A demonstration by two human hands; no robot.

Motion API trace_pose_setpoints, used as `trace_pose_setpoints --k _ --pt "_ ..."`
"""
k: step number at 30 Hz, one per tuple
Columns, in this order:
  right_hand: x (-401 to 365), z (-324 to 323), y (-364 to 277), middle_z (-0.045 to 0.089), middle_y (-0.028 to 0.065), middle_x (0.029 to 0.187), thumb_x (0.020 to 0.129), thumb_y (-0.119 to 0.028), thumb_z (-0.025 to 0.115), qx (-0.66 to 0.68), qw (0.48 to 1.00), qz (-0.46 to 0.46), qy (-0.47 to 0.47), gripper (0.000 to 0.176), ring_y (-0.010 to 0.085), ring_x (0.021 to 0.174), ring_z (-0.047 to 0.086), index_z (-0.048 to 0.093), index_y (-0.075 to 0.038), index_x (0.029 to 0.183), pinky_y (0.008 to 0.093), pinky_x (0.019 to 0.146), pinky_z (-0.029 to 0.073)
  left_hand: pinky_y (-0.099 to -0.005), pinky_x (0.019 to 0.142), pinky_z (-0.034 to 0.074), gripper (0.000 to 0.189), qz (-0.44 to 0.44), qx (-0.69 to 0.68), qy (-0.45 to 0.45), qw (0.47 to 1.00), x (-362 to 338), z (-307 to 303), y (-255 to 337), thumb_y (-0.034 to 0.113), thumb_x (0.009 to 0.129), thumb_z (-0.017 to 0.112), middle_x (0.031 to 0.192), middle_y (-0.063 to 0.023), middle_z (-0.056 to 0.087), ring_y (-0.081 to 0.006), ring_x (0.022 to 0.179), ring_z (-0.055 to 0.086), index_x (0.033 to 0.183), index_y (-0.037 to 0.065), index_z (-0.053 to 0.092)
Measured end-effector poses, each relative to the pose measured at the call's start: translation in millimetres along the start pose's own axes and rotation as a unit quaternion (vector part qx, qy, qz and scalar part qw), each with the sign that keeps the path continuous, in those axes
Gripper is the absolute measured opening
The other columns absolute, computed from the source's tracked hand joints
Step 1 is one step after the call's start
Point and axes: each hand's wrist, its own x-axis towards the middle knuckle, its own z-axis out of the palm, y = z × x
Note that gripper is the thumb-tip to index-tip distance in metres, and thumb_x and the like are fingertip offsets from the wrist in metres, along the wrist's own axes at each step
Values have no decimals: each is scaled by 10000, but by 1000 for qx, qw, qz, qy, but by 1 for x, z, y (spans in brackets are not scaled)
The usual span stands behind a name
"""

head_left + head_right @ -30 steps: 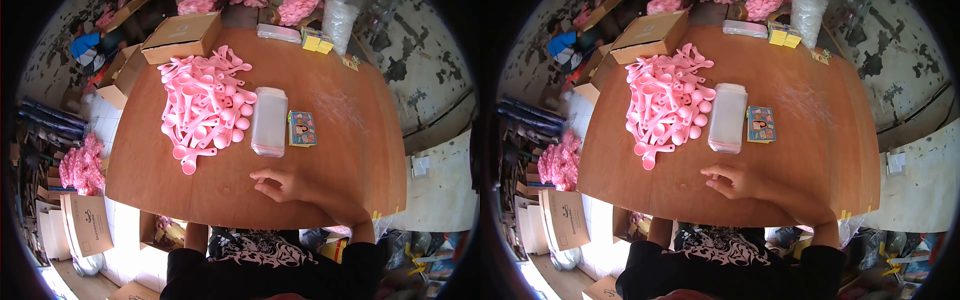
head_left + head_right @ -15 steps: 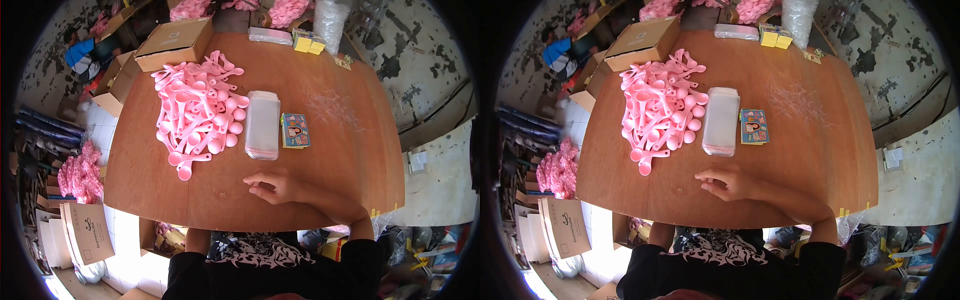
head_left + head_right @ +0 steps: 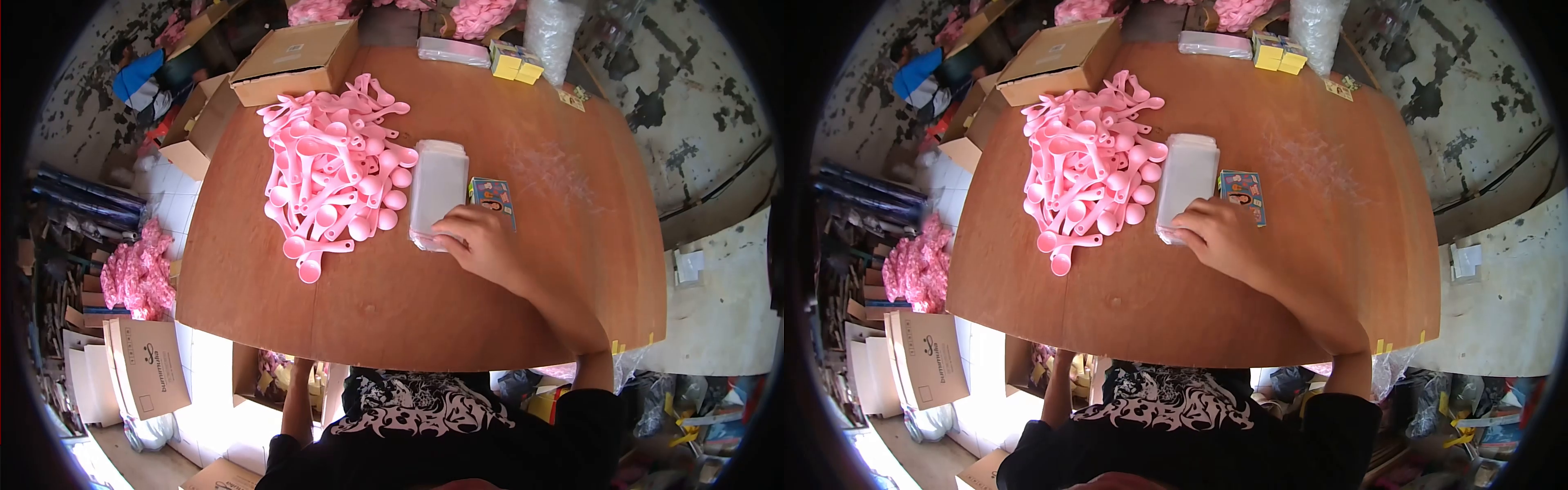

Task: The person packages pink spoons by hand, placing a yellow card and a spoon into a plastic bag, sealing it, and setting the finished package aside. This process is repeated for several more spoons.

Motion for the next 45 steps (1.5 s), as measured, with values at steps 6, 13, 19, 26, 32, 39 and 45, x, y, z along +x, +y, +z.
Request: trace_pose_setpoints --k 6,13,19,26,32,39,45 --pt "18 -5 19 677 69 734 744 -177 722 -81 981 57 -164 92 250 681 649 728 -92 777 379 613 493 -310 646 530 294 -193 -51 -513 835 -33 -159 175 255 965 527 757 -119 696 -194 600 664 945 11 688" --pt "13 8 36 677 70 762 772 -139 674 -81 984 10 -156 71 248 722 653 702 -83 737 391 650 488 -309 553 509 127 342 -125 -403 839 14 -261 305 195 905 657 746 -39 696 -189 596 654 957 96 716" --pt "14 -1 31 677 74 804 803 -130 659 -84 985 -3 -151 84 257 821 649 700 -63 774 399 756 468 -376 638 527 128 389 -1 -198 900 112 -263 368 116 871 669 793 -82 696 -246 691 675 988 84 711" --pt "18 -22 28 677 96 810 817 -114 667 -19 991 -8 -134 84 283 779 646 703 -38 813 401 744 472 -393 904 484 625 521 11 -107 847 233 -179 375 -61 718 703 1346 -172 517 -306 1105 582 1307 31 514" --pt "24 -36 24 664 103 788 828 -104 676 62 993 16 -96 77 287 735 629 686 -28 824 390 695 474 -405 921 464 189 423 -147 -210 869 243 -165 377 39 798 702 974 -99 698 -237 914 653 982 12 671" --pt "7 -68 36 638 94 837 713 -114 770 -121 974 90 -172 195 294 794 631 656 -34 849 416 707 492 -276 809 520 100 254 -240 -200 915 239 -168 376 53 871 700 901 -47 697 -95 857 643 948 -9 683" --pt "0 -65 42 636 82 921 616 -119 829 -170 953 129 -213 338 313 873 628 648 -49 893 424 731 510 -265 817 539 199 235 -356 -155 891 241 -159 375 28 884 686 984 -71 697 -125 940 662 1069 -37 649"
